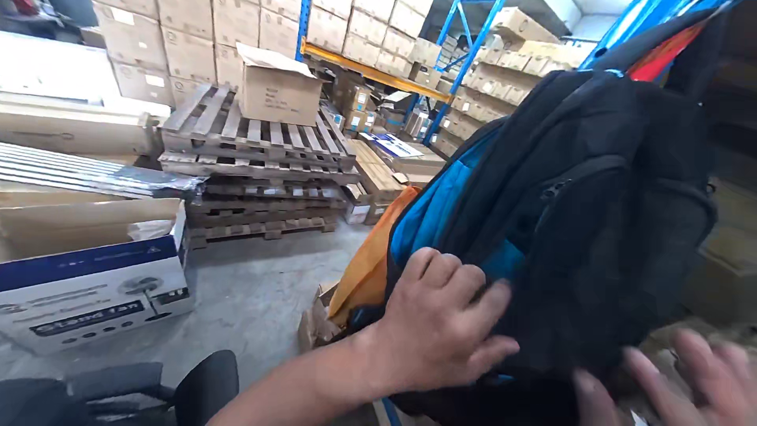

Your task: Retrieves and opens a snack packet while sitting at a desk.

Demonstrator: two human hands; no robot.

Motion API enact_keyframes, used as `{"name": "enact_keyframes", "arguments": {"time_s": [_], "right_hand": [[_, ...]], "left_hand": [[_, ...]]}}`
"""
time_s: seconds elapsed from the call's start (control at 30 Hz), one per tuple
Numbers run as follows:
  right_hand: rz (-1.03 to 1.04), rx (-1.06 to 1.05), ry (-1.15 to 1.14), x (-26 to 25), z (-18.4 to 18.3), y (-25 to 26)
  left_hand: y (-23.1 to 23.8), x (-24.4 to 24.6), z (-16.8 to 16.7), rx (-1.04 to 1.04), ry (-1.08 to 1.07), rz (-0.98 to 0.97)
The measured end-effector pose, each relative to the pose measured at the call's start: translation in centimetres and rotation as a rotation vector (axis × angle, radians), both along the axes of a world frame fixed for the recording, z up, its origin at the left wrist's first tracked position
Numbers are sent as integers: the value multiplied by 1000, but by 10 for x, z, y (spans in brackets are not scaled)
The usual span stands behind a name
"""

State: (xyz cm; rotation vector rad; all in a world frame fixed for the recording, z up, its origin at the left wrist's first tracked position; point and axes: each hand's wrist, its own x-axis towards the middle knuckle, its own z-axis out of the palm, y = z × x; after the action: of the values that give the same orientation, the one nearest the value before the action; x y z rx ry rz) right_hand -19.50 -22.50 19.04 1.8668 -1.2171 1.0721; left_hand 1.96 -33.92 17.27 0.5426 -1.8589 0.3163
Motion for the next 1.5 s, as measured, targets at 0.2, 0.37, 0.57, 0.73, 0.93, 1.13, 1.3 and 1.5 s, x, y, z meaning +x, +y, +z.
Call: {"name": "enact_keyframes", "arguments": {"time_s": [0.2,0.37,0.57,0.73,0.93,1.13,1.3,1.5], "right_hand": [[-153,22,402,16,67,-43],[-176,-118,370,-9,54,-25],[-109,-172,315,-7,43,-30],[-73,-162,301,-5,43,-32],[-80,-176,337,-12,47,-27],[-92,-160,386,-9,55,-22],[-46,-178,215,-16,36,-19],[-3,-186,-75,-23,0,-14]], "left_hand": [[7,-18,4,-63,-130,-77],[0,-17,11,-25,-105,-76],[-10,-20,33,-51,-145,19],[-14,-23,68,-258,-463,-160],[-32,-34,104,-228,-775,-271],[-24,-61,121,-107,-998,-103],[-37,-72,116,-258,-791,-307],[-40,-57,111,-38,-826,-245]]}}
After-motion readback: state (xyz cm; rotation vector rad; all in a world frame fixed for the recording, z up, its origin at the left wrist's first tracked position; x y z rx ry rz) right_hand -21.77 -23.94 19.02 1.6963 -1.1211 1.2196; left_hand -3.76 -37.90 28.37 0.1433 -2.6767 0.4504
